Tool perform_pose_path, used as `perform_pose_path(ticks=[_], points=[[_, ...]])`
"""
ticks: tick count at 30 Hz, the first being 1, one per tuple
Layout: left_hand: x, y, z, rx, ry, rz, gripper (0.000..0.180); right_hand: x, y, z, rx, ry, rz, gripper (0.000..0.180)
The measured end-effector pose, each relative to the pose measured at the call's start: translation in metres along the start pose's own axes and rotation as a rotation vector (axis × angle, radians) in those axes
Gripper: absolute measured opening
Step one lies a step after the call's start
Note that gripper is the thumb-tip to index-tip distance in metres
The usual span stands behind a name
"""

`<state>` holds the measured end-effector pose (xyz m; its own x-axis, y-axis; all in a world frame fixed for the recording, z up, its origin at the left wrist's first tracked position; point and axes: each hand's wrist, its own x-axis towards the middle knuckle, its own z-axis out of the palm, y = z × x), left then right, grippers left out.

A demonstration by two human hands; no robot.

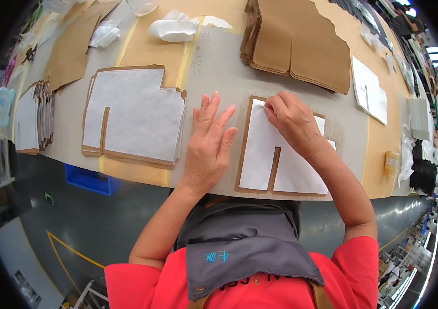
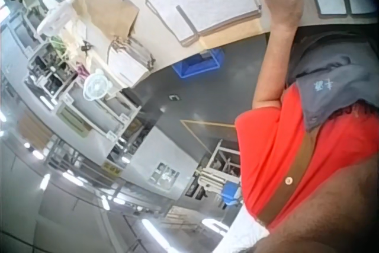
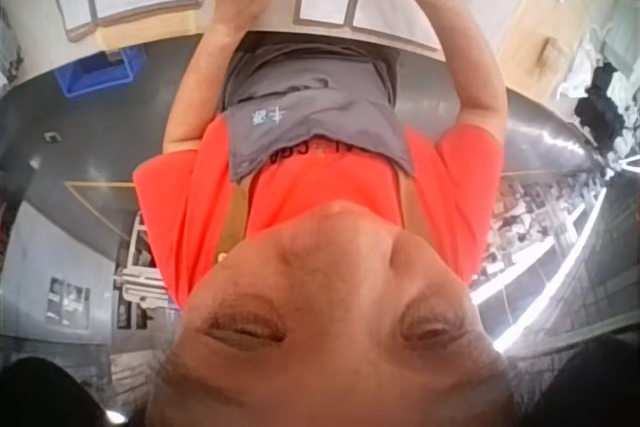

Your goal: The person applies glue from a squeeze bottle onto brown paper sheets and presses white paper inserts onto them. The person repeats this process, stacking the finished units on the table.

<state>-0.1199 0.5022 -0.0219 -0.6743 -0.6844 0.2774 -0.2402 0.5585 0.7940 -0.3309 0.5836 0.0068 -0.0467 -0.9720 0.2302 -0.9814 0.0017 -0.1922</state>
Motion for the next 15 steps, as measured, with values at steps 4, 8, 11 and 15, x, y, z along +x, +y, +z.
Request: perform_pose_path(ticks=[4,8,11,15], points=[[0.002,0.001,0.002,0.015,-0.022,0.019,0.035,-0.001,0.005,0.003,-0.009,0.012,-0.037,0.007],[0.007,0.0,0.007,0.055,-0.049,0.055,0.036,-0.005,0.014,0.007,0.047,0.108,-0.129,0.014],[0.011,0.001,0.01,0.09,-0.09,0.085,0.036,-0.008,0.02,0.008,0.084,0.178,-0.197,0.02],[0.019,0.003,0.016,0.083,-0.114,0.108,0.038,-0.014,0.026,0.012,0.066,0.262,-0.275,0.025]])
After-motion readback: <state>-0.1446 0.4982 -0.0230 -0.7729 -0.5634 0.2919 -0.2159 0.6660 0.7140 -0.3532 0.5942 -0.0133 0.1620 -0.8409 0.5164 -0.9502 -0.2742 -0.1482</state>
